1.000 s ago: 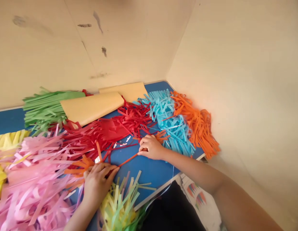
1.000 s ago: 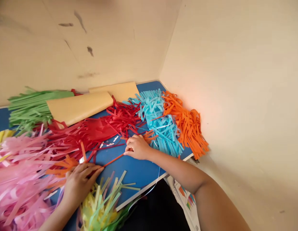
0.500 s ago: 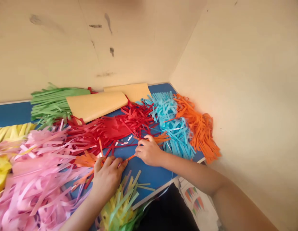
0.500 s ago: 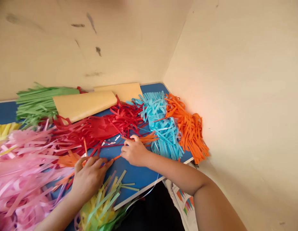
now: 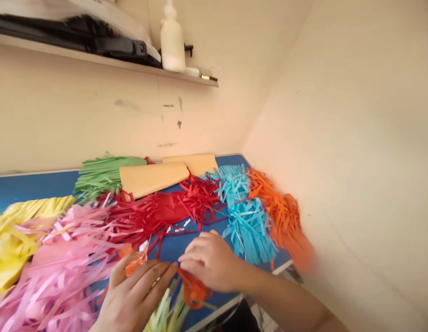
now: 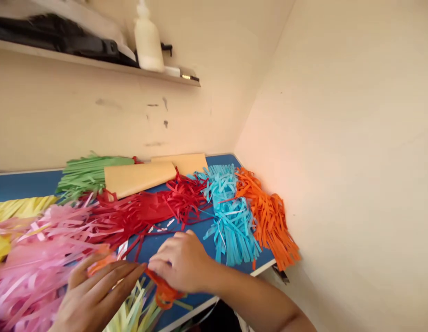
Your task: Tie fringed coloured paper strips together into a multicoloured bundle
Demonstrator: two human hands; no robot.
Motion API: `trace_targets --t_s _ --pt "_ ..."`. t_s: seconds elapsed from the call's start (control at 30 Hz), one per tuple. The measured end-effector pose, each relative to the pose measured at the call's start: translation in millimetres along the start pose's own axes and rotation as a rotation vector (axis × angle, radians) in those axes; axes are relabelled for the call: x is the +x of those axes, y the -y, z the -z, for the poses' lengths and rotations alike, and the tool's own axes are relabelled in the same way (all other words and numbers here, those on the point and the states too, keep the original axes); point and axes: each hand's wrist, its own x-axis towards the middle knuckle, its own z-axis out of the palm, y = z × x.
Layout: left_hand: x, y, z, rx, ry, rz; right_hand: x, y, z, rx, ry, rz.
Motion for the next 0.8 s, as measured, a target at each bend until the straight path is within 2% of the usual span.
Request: trace_targets --t_s 0.07,0.13,0.23,0.33,0.4,0.47,0.63,0.73,0.8 --pt "-3 -1 18.0 0.008 0.004 -0.093 4 10 4 0.459 0.119 -0.142" --pt "-4 -2 27.2 0.024 -0.010 -0.115 10 12 0 0.823 0.198 -0.308" --pt "0 -10 28.4 0.000 -0.110 -0.007 15 12 -14 1.068 0.166 -0.430" --pt "5 -25 22.7 -0.124 -0.203 0.221 14 15 -30 1.184 0.026 -0.427" --pt "7 -34 17.5 -0.220 -0.220 0.416 12 16 -38 1.235 -0.080 -0.438" --pt "7 -42 11.8 -0.281 -0.224 0.528 12 16 -44 1.288 -0.154 -0.457" --pt "9 -49 1.4 -0.388 -0.214 0.610 10 15 -57 1.390 -0.208 -0.488" --pt "8 -47 -0.7 -0.431 -0.222 0.604 8 15 -65 1.336 -0.230 -0.451" --pt "1 -41 0.1 -0.433 -0.226 0.623 11 6 -63 1.217 -0.224 -0.390"
